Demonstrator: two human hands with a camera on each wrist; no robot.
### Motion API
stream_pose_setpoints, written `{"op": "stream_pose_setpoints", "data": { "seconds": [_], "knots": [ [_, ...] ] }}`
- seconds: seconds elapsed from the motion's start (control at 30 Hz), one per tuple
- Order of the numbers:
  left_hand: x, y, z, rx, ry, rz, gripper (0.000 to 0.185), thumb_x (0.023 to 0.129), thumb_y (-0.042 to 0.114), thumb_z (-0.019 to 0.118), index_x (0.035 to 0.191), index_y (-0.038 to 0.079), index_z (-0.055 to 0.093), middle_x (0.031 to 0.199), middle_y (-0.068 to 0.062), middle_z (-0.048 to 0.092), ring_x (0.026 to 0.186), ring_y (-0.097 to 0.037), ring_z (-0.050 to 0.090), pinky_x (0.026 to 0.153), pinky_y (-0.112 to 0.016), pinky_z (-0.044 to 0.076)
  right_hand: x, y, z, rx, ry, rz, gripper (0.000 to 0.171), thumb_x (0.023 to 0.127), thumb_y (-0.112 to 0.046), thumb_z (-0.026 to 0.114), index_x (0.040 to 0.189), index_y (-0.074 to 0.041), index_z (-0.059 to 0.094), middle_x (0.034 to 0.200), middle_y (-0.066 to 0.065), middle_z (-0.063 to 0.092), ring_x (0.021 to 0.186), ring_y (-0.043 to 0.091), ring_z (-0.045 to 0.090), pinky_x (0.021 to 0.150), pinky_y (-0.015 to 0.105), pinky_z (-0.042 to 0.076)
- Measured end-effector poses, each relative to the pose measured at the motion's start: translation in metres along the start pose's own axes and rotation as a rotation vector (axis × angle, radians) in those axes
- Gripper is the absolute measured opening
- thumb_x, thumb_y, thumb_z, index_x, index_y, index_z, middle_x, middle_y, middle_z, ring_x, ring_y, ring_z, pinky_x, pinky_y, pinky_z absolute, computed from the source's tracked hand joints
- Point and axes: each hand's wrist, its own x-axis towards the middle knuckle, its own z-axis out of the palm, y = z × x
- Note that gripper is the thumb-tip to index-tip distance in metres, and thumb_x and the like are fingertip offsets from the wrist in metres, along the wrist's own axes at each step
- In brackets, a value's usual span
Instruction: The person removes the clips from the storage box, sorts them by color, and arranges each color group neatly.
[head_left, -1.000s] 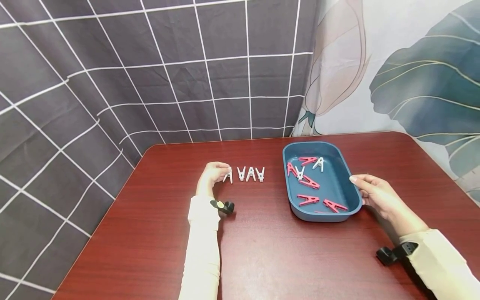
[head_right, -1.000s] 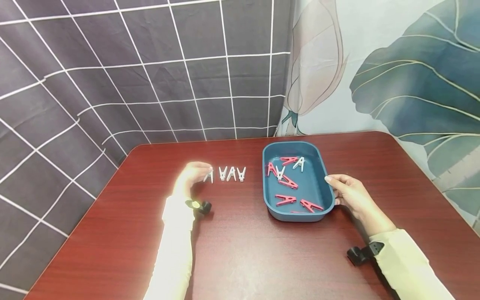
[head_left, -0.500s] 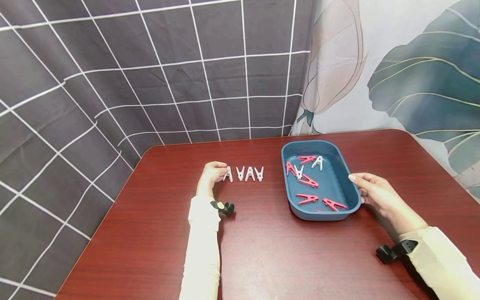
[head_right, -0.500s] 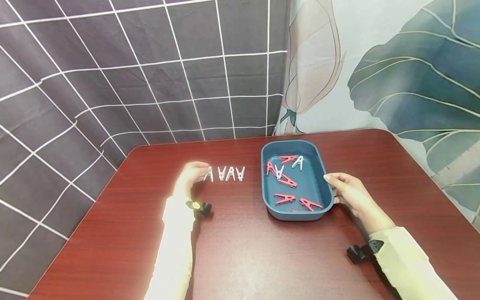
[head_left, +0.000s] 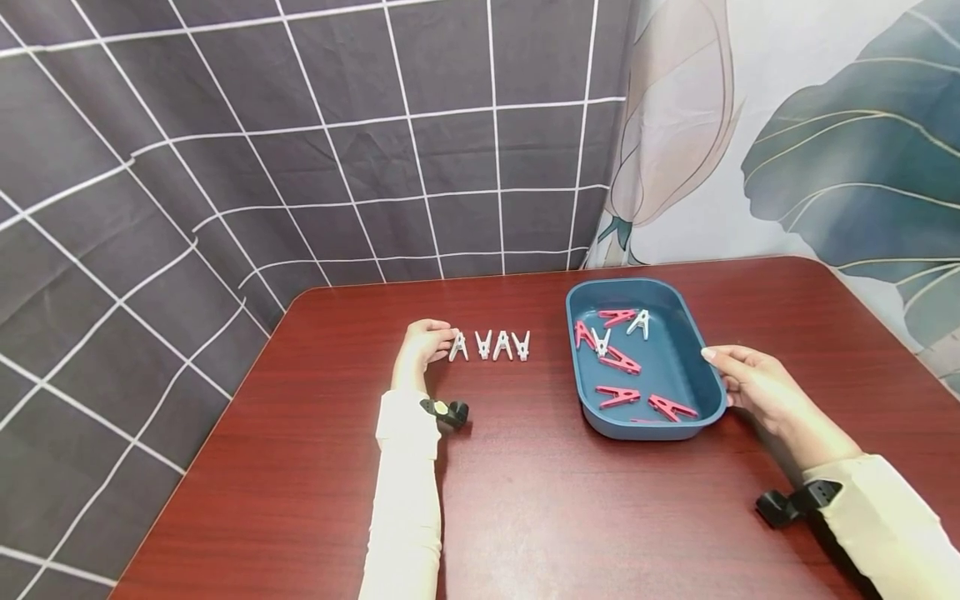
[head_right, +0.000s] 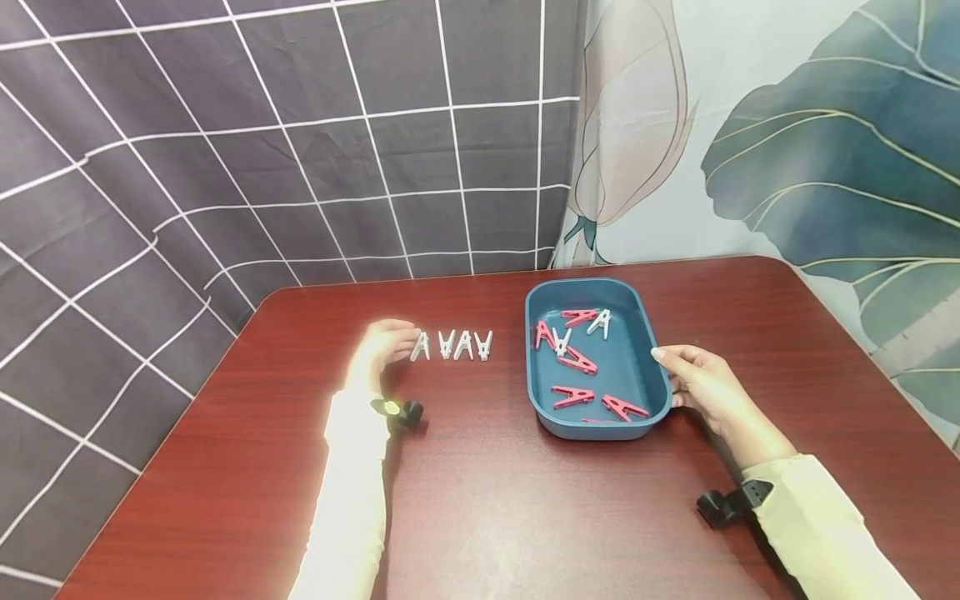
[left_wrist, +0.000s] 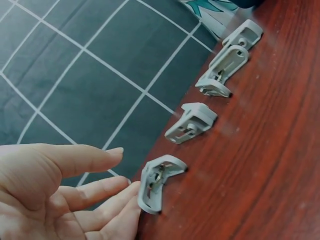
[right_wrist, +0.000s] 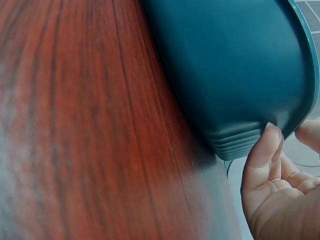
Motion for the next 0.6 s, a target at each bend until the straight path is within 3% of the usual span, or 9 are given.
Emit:
{"op": "stream_pose_setpoints", "data": {
  "seconds": [0.1,0.27,0.6],
  "knots": [
    [-0.003,0.007,-0.001,0.008,0.037,0.018,0.034,0.089,0.010,0.063,0.119,-0.004,0.057,0.121,-0.022,0.061,0.110,-0.032,0.061,0.095,-0.040,0.049,0.000,0.000,0.000,-0.003,-0.003,-0.004,0.013,0.096,-0.021,0.056,0.090,-0.029,0.064,0.071,-0.006,0.065,0.059,0.008,0.060,0.054,0.022,0.052],
    [-0.010,0.021,0.000,-0.019,0.090,0.124,0.034,0.089,0.012,0.062,0.118,-0.005,0.057,0.121,-0.023,0.061,0.108,-0.037,0.061,0.095,-0.043,0.048,0.000,-0.001,0.000,-0.016,-0.004,-0.012,0.015,0.096,-0.021,0.055,0.089,-0.030,0.065,0.072,-0.007,0.066,0.060,0.008,0.060,0.054,0.022,0.052],
    [-0.034,0.051,0.020,-0.055,0.073,0.273,0.028,0.089,0.012,0.062,0.112,-0.004,0.061,0.114,-0.024,0.065,0.103,-0.039,0.062,0.093,-0.048,0.048,0.001,0.001,-0.001,-0.050,0.008,-0.010,0.014,0.096,-0.023,0.055,0.089,-0.032,0.064,0.072,-0.008,0.065,0.060,0.008,0.060,0.054,0.023,0.053]
  ]
}}
